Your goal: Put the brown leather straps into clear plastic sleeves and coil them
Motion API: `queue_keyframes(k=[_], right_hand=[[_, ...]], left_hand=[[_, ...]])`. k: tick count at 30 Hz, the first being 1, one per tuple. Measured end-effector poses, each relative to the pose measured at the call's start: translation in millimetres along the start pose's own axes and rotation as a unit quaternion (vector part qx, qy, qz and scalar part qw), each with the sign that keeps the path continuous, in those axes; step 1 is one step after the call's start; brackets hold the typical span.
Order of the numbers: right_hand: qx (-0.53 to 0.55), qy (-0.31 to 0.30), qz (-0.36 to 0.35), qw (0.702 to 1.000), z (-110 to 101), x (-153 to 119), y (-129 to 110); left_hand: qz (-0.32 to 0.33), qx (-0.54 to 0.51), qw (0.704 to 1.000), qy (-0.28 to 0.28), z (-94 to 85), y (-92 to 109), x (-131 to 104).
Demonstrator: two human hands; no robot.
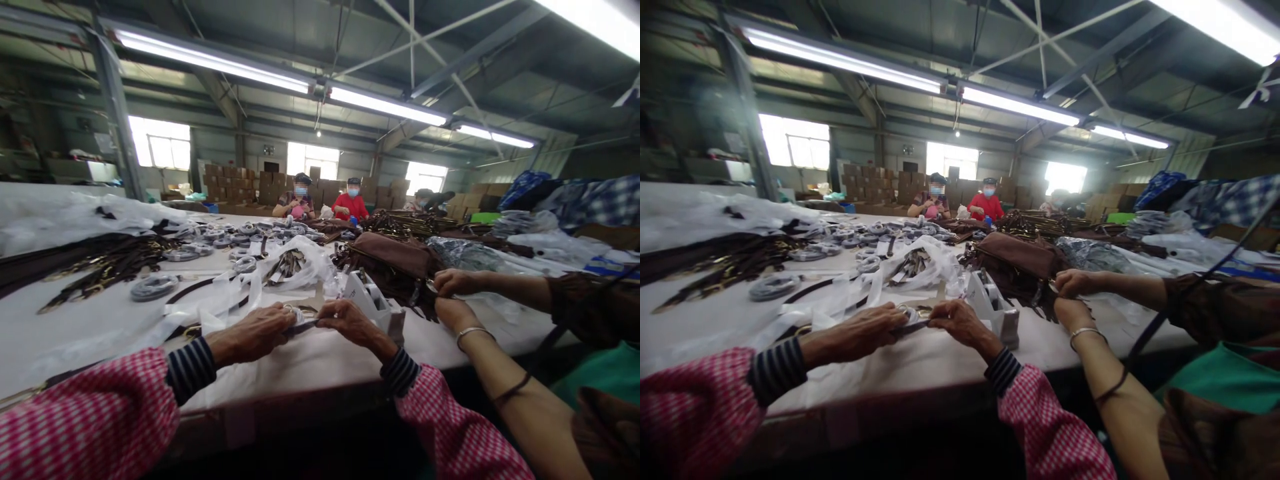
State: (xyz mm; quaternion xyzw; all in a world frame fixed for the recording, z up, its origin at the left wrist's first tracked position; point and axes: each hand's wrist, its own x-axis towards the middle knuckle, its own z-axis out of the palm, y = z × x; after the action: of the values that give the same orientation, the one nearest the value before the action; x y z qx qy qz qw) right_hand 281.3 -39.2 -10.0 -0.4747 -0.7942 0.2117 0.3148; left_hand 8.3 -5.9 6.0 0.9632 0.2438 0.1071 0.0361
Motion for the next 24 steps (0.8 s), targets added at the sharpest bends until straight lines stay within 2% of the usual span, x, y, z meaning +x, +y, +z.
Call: queue_keyframes(k=[3, 6, 9, 12, 15, 19, 24], right_hand=[[0.017, -0.010, -0.011, 1.000, -3, 1, -8], [0.014, -0.022, -0.046, 0.999, 0, 5, -27], [-0.044, -0.036, -0.107, 0.993, 10, 10, -53], [-0.138, -0.013, -0.132, 0.981, 18, 12, -69], [-0.159, 0.011, -0.122, 0.980, 15, 9, -67], [-0.093, 0.017, -0.078, 0.992, 3, 0, -50], [-0.101, 0.020, -0.063, 0.993, -1, 2, -47]], left_hand=[[-0.021, 0.013, 1.000, -0.006, -6.7, 5, 0], [-0.034, 0.009, 0.999, -0.007, -11.9, 11, 2], [-0.032, -0.018, 0.999, 0.001, -13.3, 14, 1], [-0.042, -0.054, 0.997, 0.021, -11.6, 12, -6], [-0.086, -0.068, 0.994, 0.022, -11.7, 9, -16], [-0.154, -0.051, 0.987, -0.001, -18.0, 11, -20], [-0.152, -0.029, 0.987, -0.035, -24.7, 18, -11]])
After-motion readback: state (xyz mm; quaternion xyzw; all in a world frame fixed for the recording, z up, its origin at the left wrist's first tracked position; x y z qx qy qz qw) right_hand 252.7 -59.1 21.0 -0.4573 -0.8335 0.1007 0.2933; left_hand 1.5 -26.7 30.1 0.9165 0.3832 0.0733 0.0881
